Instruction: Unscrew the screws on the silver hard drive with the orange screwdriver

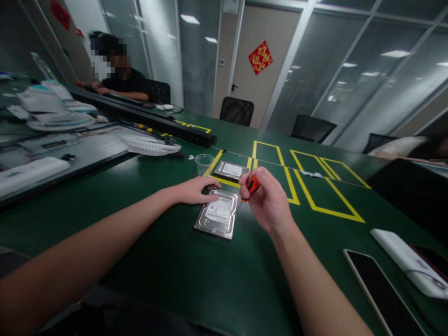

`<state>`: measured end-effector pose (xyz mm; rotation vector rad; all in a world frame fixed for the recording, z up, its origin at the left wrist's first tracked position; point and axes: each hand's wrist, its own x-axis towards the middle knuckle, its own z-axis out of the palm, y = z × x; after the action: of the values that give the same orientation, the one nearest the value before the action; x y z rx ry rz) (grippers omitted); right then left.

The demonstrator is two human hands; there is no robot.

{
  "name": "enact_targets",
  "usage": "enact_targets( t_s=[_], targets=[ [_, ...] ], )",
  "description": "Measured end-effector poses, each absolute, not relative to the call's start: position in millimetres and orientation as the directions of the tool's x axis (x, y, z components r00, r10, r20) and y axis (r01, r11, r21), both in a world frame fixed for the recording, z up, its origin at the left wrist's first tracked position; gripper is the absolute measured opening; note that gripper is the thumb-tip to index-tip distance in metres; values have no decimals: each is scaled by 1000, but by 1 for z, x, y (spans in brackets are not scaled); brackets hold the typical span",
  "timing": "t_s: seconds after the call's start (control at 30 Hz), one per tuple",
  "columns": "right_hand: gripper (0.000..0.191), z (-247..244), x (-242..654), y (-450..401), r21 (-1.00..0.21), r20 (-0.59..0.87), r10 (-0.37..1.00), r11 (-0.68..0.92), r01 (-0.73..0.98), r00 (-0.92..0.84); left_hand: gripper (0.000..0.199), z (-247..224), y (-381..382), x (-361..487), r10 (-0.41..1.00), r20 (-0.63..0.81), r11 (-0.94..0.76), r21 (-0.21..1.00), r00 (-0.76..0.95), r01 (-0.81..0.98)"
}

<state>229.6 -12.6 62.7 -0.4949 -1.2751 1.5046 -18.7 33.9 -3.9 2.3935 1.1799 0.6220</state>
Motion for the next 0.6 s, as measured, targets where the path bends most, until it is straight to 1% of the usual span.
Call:
enact_targets(
  t_s=[0.07, 0.1, 0.2, 0.27, 0.43, 0.6],
  targets=[
    [21, 62, 230, -12, -890, 306, 881, 130, -437, -361, 50, -3, 34, -19, 812, 209, -562, 531, 544, 634],
    [24, 62, 230, -12, -891, 308, 883, 137, -432, -354, 50, -3, 34, -18, 813, 208, -561, 532, 544, 634],
    [41, 62, 230, -9, -900, 284, 900, 130, -417, -332, 48, -3, 34, -18, 810, 207, -564, 530, 549, 633],
    [47, 62, 230, -8, -905, 258, 909, 108, -412, -328, 47, -3, 34, -18, 806, 208, -569, 531, 554, 628],
    [36, 63, 228, -10, -900, 286, 899, 134, -414, -330, 47, -3, 34, -18, 804, 213, -573, 529, 556, 626],
    [30, 62, 227, -12, -905, 292, 897, 148, -400, -330, 47, -3, 34, -18, 805, 224, -574, 531, 550, 623]
  ],
)
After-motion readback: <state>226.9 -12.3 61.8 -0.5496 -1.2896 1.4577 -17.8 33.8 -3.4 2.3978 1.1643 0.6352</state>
